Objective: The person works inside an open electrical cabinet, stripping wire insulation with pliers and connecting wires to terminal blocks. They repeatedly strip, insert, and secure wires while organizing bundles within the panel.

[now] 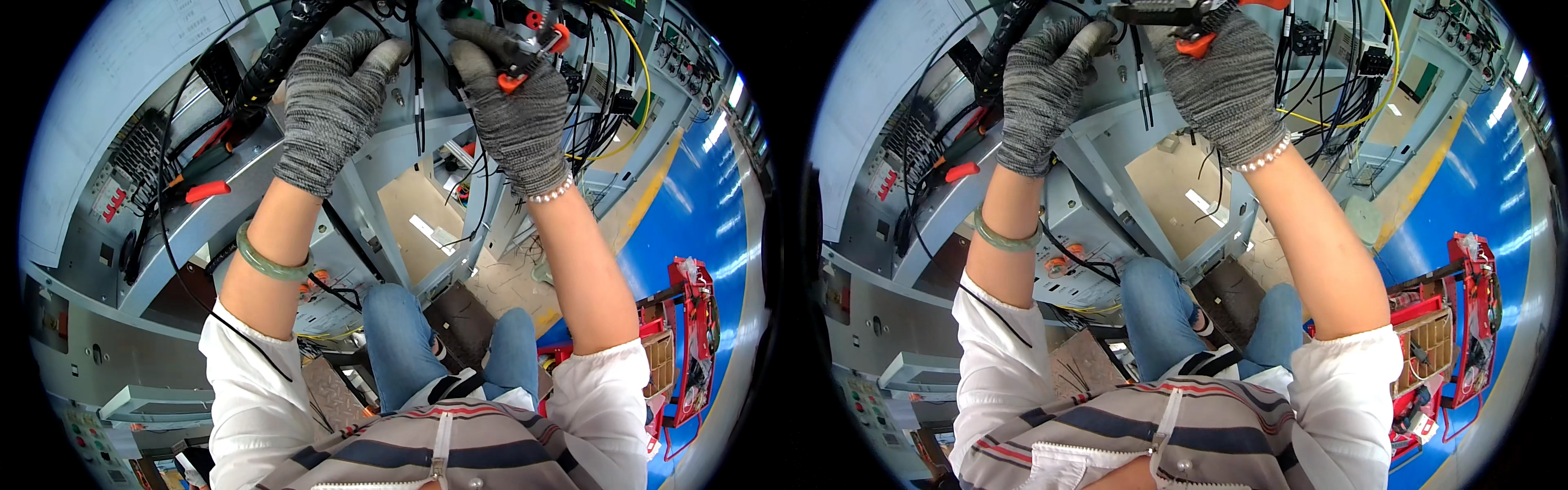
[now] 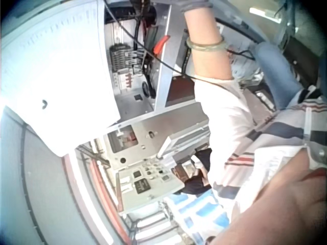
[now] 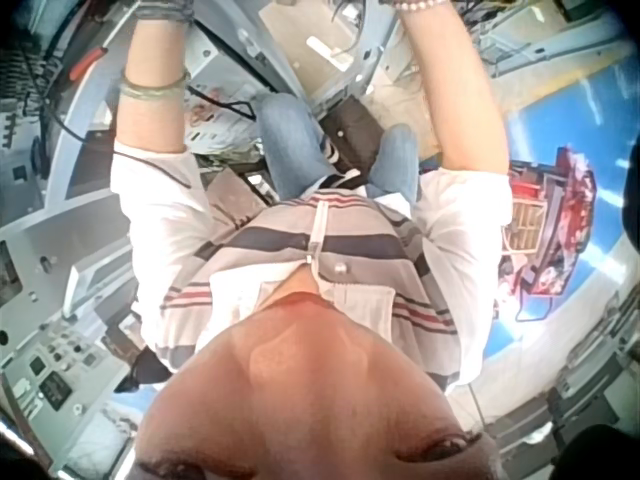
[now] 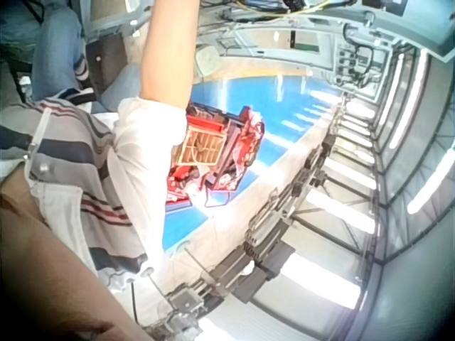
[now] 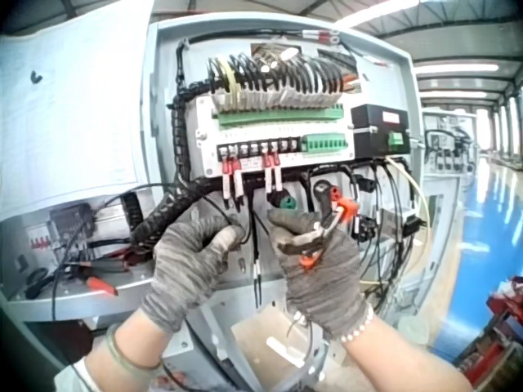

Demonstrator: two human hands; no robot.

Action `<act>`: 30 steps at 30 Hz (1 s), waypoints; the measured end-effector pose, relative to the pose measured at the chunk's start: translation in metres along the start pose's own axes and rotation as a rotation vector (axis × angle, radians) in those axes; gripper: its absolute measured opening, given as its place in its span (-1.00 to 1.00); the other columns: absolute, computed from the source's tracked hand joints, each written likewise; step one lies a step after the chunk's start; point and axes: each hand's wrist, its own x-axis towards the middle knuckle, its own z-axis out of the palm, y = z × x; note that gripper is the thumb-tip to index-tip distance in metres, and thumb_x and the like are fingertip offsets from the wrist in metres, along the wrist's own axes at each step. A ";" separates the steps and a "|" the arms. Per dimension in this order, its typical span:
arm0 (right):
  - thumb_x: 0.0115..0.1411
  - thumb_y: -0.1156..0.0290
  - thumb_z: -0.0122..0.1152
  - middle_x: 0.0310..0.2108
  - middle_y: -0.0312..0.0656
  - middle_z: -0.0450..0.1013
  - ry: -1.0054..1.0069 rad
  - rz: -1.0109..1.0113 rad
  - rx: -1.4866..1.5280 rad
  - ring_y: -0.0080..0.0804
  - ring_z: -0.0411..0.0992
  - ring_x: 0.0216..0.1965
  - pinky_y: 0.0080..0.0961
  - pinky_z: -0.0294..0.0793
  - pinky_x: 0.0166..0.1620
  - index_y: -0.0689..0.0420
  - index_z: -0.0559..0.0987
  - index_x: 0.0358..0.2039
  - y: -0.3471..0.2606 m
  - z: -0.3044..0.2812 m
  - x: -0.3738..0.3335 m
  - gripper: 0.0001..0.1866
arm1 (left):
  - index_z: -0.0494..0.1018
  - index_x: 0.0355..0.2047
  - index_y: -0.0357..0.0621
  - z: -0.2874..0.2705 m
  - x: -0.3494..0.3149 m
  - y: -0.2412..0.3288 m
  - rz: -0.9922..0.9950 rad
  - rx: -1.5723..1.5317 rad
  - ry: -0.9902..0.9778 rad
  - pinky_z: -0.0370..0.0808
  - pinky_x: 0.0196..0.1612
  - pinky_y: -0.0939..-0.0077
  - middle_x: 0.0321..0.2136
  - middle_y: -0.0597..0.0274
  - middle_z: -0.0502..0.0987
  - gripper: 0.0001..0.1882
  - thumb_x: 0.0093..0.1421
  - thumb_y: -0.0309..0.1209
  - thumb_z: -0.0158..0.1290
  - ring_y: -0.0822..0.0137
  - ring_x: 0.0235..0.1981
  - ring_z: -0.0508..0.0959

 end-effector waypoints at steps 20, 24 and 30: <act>0.00 0.04 0.24 -0.53 -0.23 0.48 -0.113 0.008 -0.348 -0.43 0.46 -0.49 -0.51 0.43 -0.44 0.14 0.54 -0.32 0.019 0.021 0.020 -0.59 | 0.50 -0.28 -0.27 0.022 -0.013 0.005 -0.069 -0.050 0.145 0.44 -0.28 0.51 -0.46 0.11 0.57 -0.71 0.12 -0.28 0.05 0.35 -0.43 0.55; 0.01 0.20 0.22 -0.51 -0.13 0.49 -0.080 0.022 -0.005 -0.25 0.45 -0.47 -0.39 0.41 -0.38 0.19 0.51 -0.33 -0.001 0.025 0.019 -0.67 | 0.52 -0.31 -0.21 0.028 -0.014 0.000 -0.062 -0.130 0.216 0.45 -0.36 0.43 -0.55 0.08 0.53 -0.62 0.09 -0.12 0.05 0.29 -0.51 0.53; 0.01 0.24 0.25 -0.51 -0.15 0.50 -0.010 0.022 -0.086 -0.32 0.45 -0.52 -0.43 0.39 -0.44 0.19 0.52 -0.35 -0.007 0.027 0.019 -0.71 | 0.50 -0.31 -0.27 0.036 -0.013 -0.003 -0.133 -0.456 0.164 0.47 -0.34 0.46 -0.52 0.10 0.55 -0.69 0.14 -0.23 0.02 0.34 -0.49 0.54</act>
